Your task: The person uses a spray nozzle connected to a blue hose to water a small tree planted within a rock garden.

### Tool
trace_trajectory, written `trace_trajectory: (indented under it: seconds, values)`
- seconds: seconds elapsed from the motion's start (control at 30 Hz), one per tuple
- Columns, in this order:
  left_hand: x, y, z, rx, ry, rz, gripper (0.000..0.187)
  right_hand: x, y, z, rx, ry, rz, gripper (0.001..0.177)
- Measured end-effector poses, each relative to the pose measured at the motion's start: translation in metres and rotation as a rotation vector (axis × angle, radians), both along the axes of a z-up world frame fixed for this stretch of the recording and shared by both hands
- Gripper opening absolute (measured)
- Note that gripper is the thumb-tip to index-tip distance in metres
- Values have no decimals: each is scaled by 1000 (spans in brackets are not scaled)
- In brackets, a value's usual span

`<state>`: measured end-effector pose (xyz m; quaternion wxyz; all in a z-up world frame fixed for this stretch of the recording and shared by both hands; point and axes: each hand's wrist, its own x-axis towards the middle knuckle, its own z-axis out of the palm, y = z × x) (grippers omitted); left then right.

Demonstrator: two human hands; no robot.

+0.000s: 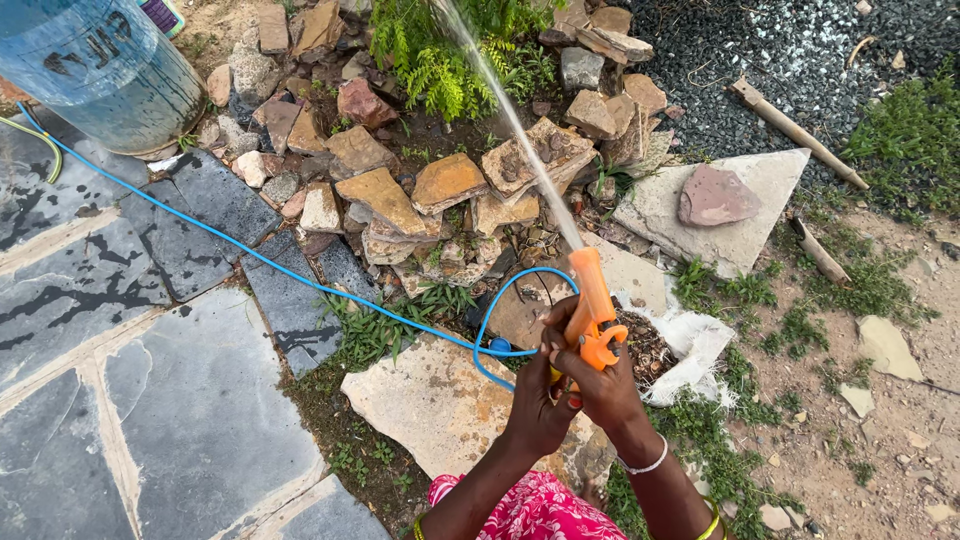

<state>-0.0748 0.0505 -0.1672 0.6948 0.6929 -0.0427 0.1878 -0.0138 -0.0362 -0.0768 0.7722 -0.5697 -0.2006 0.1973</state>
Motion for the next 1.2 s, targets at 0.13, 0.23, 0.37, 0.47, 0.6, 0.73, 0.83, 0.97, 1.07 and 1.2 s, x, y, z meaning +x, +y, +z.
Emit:
trace_trajectory:
  seconds: [0.13, 0.23, 0.37, 0.47, 0.6, 0.73, 0.83, 0.97, 1.07, 1.2]
  values:
    - [2, -13, 4, -60, 46, -50, 90, 3, -13, -13, 25, 60, -43, 39]
    - [4, -23, 4, -86, 65, -69, 90, 7, -23, -18, -27, 90, -104, 37]
    - [11, -30, 12, -36, 63, -58, 94, 11, -36, -16, 23, 52, -75, 38]
    - [18, -31, 34, 5, -1, -23, 102, 13, -47, -7, 68, -29, -59, 36]
    - [28, -35, 56, -28, -142, -41, 106, 16, -60, 7, 87, -55, -58, 34]
    - [37, -43, 47, 47, -80, -6, 108, 23, -66, 13, 110, -90, -55, 35]
    - [40, -52, 36, 69, -66, -11, 103, 26, -72, 13, 24, 2, -103, 34]
    - [39, -66, 30, 8, -21, -69, 99, 31, -82, 6, 43, -22, -121, 34]
    - [41, -77, 26, 0, 33, -85, 99, 36, -88, 2, 38, -11, -130, 36]
    - [44, -88, 16, -11, 51, -107, 96, 38, -98, 0, 26, 45, -155, 39]
